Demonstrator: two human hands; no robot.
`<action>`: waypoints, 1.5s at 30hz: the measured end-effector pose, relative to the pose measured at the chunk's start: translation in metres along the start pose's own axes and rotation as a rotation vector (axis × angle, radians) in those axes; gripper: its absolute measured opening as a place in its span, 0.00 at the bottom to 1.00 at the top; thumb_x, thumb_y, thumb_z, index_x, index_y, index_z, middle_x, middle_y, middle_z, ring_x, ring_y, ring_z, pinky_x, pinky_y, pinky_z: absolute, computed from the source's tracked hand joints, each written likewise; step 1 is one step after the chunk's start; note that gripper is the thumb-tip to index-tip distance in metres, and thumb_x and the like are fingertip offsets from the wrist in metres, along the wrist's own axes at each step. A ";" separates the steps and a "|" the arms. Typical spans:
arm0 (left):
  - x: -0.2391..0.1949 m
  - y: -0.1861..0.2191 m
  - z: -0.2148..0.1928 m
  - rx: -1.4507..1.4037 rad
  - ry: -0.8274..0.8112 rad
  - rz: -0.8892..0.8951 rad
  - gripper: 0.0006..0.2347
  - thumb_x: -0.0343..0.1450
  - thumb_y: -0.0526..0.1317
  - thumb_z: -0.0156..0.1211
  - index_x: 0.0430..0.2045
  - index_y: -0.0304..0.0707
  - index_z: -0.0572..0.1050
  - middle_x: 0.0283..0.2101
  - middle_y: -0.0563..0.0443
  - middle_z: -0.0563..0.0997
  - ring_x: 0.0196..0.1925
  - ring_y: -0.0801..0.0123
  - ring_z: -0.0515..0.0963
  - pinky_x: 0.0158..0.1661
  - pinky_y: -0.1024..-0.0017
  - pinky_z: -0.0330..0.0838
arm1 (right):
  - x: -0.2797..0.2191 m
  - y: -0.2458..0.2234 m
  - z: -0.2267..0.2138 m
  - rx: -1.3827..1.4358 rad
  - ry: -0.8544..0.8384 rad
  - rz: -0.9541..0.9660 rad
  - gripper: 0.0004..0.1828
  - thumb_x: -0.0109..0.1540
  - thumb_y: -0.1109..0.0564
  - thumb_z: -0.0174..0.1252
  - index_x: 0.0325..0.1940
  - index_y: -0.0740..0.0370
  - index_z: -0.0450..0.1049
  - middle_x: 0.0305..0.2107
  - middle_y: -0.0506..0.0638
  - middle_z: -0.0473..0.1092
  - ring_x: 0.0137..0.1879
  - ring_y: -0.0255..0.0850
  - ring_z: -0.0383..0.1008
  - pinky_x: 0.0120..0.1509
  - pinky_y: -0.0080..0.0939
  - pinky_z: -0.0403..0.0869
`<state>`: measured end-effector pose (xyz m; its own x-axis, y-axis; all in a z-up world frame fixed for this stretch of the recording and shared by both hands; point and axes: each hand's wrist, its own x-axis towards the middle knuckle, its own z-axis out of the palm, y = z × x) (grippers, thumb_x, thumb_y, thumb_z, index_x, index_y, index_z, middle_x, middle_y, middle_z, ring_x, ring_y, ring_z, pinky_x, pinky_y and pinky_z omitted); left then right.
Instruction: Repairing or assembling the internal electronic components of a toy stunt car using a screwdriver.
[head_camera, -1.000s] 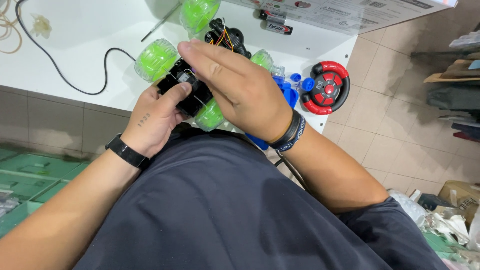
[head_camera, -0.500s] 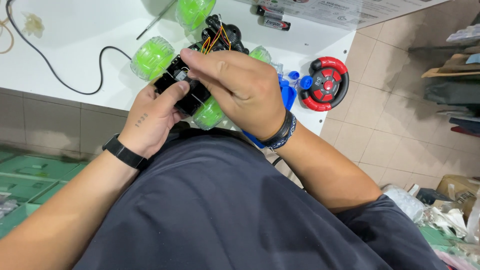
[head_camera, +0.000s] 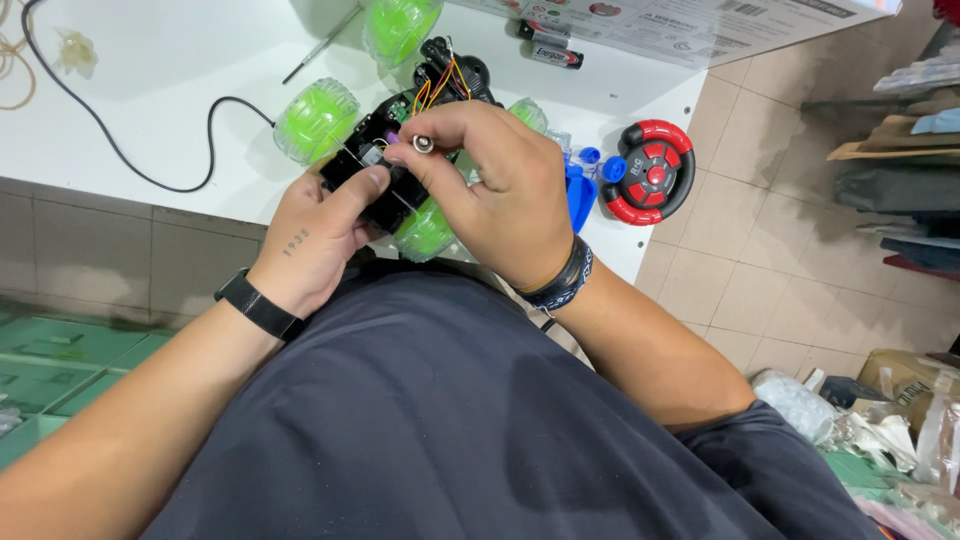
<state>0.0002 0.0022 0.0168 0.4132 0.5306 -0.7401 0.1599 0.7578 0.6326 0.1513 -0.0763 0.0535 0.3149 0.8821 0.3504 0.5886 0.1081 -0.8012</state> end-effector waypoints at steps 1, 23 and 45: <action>0.001 -0.001 -0.001 -0.001 -0.002 0.001 0.13 0.69 0.39 0.60 0.48 0.41 0.74 0.39 0.56 0.80 0.40 0.72 0.80 0.37 0.71 0.77 | -0.001 -0.001 0.001 -0.003 0.000 -0.002 0.04 0.66 0.62 0.65 0.41 0.62 0.76 0.33 0.49 0.77 0.38 0.39 0.76 0.46 0.38 0.75; -0.002 0.008 -0.007 0.048 -0.056 -0.028 0.13 0.70 0.40 0.60 0.48 0.42 0.74 0.35 0.55 0.78 0.38 0.71 0.79 0.33 0.69 0.79 | -0.012 -0.021 0.023 -0.125 0.219 0.177 0.06 0.64 0.58 0.67 0.37 0.60 0.76 0.31 0.47 0.75 0.37 0.37 0.74 0.44 0.36 0.73; 0.027 0.019 -0.049 0.075 -0.431 -0.117 0.27 0.70 0.49 0.65 0.59 0.27 0.68 0.48 0.40 0.80 0.49 0.64 0.79 0.51 0.57 0.77 | -0.009 -0.024 0.047 -0.041 0.265 0.280 0.03 0.63 0.66 0.67 0.42 0.67 0.81 0.33 0.57 0.80 0.43 0.49 0.83 0.53 0.48 0.80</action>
<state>-0.0295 0.0498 -0.0025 0.7217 0.2243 -0.6548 0.2858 0.7650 0.5771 0.0990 -0.0648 0.0472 0.6461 0.7249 0.2389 0.4804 -0.1429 -0.8653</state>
